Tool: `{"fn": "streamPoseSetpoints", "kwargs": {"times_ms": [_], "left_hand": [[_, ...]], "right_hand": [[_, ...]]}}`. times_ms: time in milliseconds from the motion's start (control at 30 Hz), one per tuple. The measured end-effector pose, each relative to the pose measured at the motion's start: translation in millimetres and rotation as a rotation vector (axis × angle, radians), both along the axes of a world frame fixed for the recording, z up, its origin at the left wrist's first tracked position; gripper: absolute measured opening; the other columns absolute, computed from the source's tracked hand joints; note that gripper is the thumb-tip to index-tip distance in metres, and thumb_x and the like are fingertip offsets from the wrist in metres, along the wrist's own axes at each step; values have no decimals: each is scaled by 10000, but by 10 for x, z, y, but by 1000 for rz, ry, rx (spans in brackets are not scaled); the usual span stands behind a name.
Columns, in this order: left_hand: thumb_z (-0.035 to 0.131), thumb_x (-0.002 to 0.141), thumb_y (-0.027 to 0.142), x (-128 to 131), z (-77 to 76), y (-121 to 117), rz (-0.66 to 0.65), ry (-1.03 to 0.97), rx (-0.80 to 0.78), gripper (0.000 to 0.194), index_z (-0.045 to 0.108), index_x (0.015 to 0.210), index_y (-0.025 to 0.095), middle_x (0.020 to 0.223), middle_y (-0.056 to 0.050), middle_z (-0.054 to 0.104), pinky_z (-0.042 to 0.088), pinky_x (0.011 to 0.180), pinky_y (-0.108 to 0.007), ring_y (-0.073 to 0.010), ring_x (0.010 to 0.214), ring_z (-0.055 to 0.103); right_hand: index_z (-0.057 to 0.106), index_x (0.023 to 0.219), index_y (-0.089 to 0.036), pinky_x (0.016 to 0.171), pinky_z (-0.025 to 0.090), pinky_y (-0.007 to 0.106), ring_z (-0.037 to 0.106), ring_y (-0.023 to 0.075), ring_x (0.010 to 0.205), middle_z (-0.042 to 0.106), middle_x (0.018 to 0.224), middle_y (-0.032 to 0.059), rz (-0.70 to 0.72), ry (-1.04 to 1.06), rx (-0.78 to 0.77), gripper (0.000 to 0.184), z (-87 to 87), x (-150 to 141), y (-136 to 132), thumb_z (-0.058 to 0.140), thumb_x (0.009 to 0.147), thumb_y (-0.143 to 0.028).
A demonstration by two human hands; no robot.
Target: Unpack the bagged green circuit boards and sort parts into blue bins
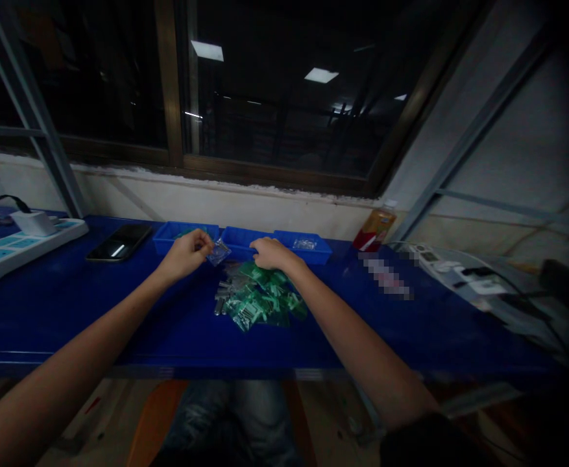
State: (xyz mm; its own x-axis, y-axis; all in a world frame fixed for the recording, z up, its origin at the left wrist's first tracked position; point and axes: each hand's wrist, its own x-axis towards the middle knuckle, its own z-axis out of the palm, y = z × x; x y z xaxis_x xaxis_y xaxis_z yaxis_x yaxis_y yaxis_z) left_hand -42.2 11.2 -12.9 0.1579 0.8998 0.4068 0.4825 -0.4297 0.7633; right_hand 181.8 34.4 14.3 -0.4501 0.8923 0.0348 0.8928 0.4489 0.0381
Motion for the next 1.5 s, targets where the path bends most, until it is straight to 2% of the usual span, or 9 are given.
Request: {"fn": "streamPoseSetpoints", "kwargs": {"times_ms": [133, 367, 500, 700, 967, 1133, 1267, 1367, 1500], "left_hand": [[501, 747, 298, -7, -7, 3, -16, 25, -5, 135, 484, 759, 165, 681, -17, 567, 438, 571, -250, -133, 612, 556], [511, 741, 295, -29, -26, 32, -21, 70, 17, 139, 494, 774, 161, 691, -15, 580, 419, 580, -236, -114, 603, 544], [510, 738, 299, -28, -26, 38, -21, 80, 27, 143, 496, 765, 160, 677, -13, 576, 416, 577, -236, -115, 602, 541], [516, 744, 310, -29, -35, 44, -35, 86, 16, 156, 502, 783, 159, 684, -16, 581, 425, 569, -241, -121, 604, 548], [525, 745, 296, -44, -58, 69, -54, -48, -7, 142, 477, 770, 165, 672, -5, 540, 440, 562, -233, -110, 594, 528], [535, 743, 296, -55, -40, 67, -67, -32, 8, 146, 488, 773, 161, 689, -12, 551, 447, 567, -236, -119, 617, 542], [532, 749, 298, -56, -20, 50, -57, -15, 11, 147, 490, 777, 160, 674, -7, 554, 438, 571, -235, -106, 580, 529], [531, 748, 309, -54, -25, 50, -64, -6, 2, 160, 489, 786, 160, 677, -6, 555, 428, 564, -233, -101, 570, 519], [528, 745, 314, -55, -42, 61, -87, 6, 13, 165, 489, 790, 160, 682, -3, 546, 423, 562, -232, -103, 583, 518]], "right_hand": [[622, 1011, -158, 732, 455, 308, 605, 253, 965, 638, 1068, 138, -12, -31, 65, 302, -42, -75, -7, 492, 742, -194], [654, 962, -129, 738, 465, 303, 620, 258, 930, 655, 1018, 159, -30, -58, 87, 282, -41, -44, -31, 519, 730, -212], [643, 972, -147, 777, 449, 292, 607, 243, 970, 659, 1025, 136, 5, -36, 169, 268, -43, -45, -62, 523, 740, -211], [616, 958, -160, 715, 433, 285, 618, 231, 923, 663, 1003, 122, 21, -29, 219, 249, -74, -13, -124, 494, 743, -192], [605, 938, -154, 855, 332, 447, 606, 270, 882, 671, 906, 133, -51, -51, 307, 264, -72, 59, -123, 467, 792, -325], [574, 1015, -200, 819, 369, 368, 582, 219, 930, 646, 996, 70, 41, 182, 204, 261, -110, 102, -33, 511, 774, -277], [476, 1156, -207, 781, 396, 278, 572, 142, 885, 592, 1080, 38, 92, 445, 165, 405, -123, 136, -19, 548, 759, -249], [485, 1131, -197, 841, 372, 335, 551, 179, 954, 573, 1116, 72, 51, 351, 244, 401, -115, 122, -69, 571, 760, -321], [547, 1023, -176, 852, 342, 412, 556, 253, 956, 634, 980, 106, -86, 144, 271, 363, -102, 80, -115, 521, 790, -454]]}}
